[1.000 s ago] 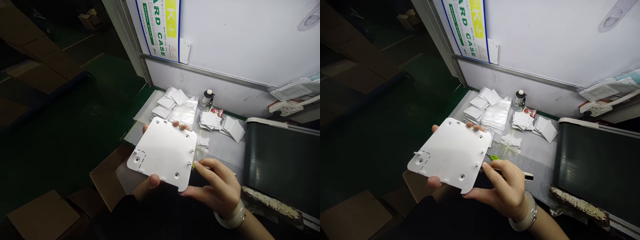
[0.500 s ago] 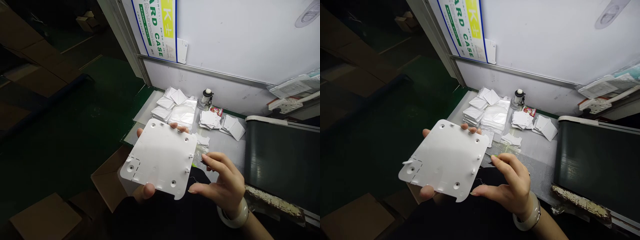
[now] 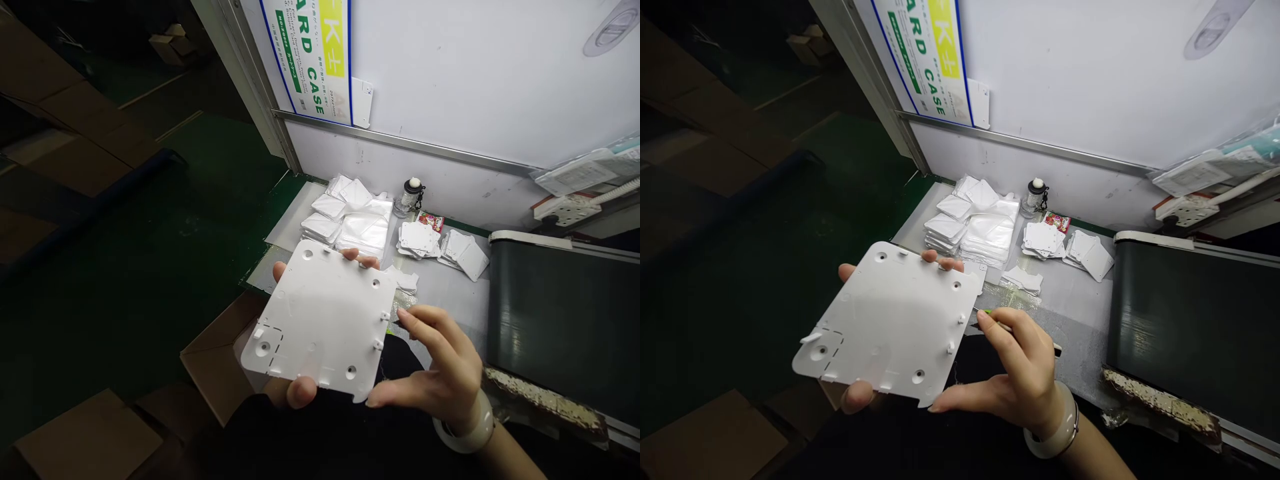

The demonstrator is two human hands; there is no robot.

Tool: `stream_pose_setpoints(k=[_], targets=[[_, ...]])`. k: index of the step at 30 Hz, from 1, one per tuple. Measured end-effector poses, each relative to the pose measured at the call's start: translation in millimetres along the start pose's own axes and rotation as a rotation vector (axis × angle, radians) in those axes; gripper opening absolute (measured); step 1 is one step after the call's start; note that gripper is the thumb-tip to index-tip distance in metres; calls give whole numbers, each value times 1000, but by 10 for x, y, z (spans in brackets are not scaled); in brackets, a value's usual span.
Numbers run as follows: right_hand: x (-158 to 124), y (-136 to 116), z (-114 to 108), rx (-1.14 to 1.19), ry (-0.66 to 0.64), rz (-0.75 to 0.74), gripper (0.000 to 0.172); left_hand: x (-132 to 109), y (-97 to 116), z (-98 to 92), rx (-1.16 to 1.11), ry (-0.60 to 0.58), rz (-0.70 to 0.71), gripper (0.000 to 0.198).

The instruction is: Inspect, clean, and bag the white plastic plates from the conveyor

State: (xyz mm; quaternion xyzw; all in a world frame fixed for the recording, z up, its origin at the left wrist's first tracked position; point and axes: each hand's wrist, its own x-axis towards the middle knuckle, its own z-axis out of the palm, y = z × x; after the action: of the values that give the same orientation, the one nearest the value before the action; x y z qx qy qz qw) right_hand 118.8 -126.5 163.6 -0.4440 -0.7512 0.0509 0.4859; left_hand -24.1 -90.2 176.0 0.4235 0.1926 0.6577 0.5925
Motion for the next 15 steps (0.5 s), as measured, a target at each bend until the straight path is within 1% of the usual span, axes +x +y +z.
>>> stream_pose_setpoints(k=[3,5,9,12,15], targets=[[-3,-10,7,-40,-9,-49,86,14,-30,26,20,0,70,84],[-1,-12,10,-57,-15,-61,89,16,-50,26,7,7,106,84],[12,-6,12,-66,-28,-62,86,4,-71,-9,-6,-40,112,87],[19,2,13,-64,-30,-60,83,3,-91,-33,-16,-35,108,88],[25,4,14,-57,-37,-61,78,24,-110,-33,-45,-46,141,86]])
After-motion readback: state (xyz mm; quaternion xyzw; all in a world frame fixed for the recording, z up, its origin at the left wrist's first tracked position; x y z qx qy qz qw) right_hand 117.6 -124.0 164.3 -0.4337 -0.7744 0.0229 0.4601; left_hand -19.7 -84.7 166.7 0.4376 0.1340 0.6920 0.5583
